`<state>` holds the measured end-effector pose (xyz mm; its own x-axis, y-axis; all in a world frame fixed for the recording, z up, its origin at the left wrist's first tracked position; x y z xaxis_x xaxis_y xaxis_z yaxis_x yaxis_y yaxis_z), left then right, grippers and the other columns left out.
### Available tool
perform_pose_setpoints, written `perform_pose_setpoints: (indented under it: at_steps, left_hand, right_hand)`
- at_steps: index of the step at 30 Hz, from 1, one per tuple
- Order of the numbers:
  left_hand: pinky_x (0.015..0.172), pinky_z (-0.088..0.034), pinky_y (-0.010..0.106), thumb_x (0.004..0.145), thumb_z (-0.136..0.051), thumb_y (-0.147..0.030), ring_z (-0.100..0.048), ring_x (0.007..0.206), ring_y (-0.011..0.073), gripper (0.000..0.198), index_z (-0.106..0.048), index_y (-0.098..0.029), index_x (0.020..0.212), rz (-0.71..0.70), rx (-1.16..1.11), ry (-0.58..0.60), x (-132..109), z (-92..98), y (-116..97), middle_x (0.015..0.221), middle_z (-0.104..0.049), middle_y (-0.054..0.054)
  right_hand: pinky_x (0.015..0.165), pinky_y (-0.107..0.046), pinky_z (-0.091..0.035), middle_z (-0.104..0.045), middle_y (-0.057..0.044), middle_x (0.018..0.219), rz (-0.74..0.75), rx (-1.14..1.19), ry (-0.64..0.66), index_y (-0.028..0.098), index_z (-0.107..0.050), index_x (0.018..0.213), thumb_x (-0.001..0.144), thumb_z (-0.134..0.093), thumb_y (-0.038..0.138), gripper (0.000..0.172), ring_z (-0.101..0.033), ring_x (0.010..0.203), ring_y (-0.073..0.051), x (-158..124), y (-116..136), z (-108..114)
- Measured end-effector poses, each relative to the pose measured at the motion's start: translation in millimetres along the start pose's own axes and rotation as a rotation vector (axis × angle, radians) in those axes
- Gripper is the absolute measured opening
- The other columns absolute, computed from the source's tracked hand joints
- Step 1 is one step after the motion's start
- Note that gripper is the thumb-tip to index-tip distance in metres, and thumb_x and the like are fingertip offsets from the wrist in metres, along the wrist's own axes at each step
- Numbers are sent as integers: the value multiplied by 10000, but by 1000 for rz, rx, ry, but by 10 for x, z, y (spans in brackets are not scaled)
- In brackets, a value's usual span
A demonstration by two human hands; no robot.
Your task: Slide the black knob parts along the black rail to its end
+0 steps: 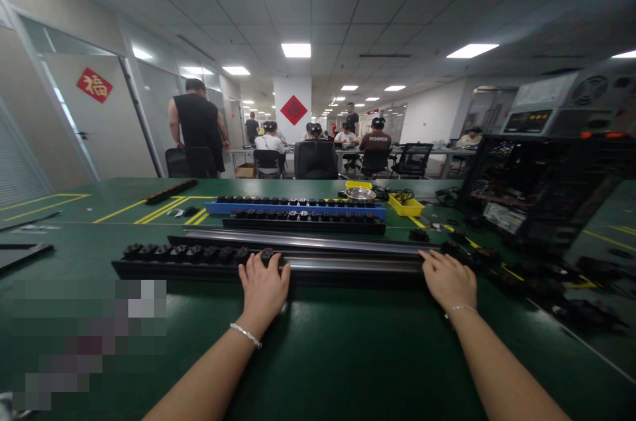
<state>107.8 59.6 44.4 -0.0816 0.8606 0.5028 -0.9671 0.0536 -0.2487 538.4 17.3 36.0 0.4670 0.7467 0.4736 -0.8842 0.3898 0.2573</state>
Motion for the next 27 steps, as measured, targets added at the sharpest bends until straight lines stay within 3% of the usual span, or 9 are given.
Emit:
perform_pose_setpoints:
  at_steps: [7, 27]
  left_hand:
    - [1029, -230, 581, 871, -418, -410, -381, 1247, 312, 382, -594, -251, 1171, -35, 36, -13, -15, 7, -41, 1253, -513, 147]
    - [1030, -204, 614, 885, -401, -394, -382, 1244, 294, 362, -585, -312, 1185, -113, 19, -8, -23, -30, -138, 1219, -523, 126]
  right_hand:
    - [1018, -466, -260, -572, 7, 1266, -98, 5, -44, 320, -650, 1129, 847, -305, 347, 446, -438, 1191, -245, -33, -39, 16]
    - [1010, -466, -262, -573, -18, 1268, -71, 15, -47, 280, -655, 1130, 844, -299, 337, 460, -454, 1181, -249, -37, -22, 37]
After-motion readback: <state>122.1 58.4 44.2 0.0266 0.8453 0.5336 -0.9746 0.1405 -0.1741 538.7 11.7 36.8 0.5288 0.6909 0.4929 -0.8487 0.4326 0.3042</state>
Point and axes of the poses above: each hand's wrist, its own x-axis towards the middle knuckle, its own z-axis out of the back of the hand, y = z × x, the point moved 10 cm from there along x, towards the middle knuckle
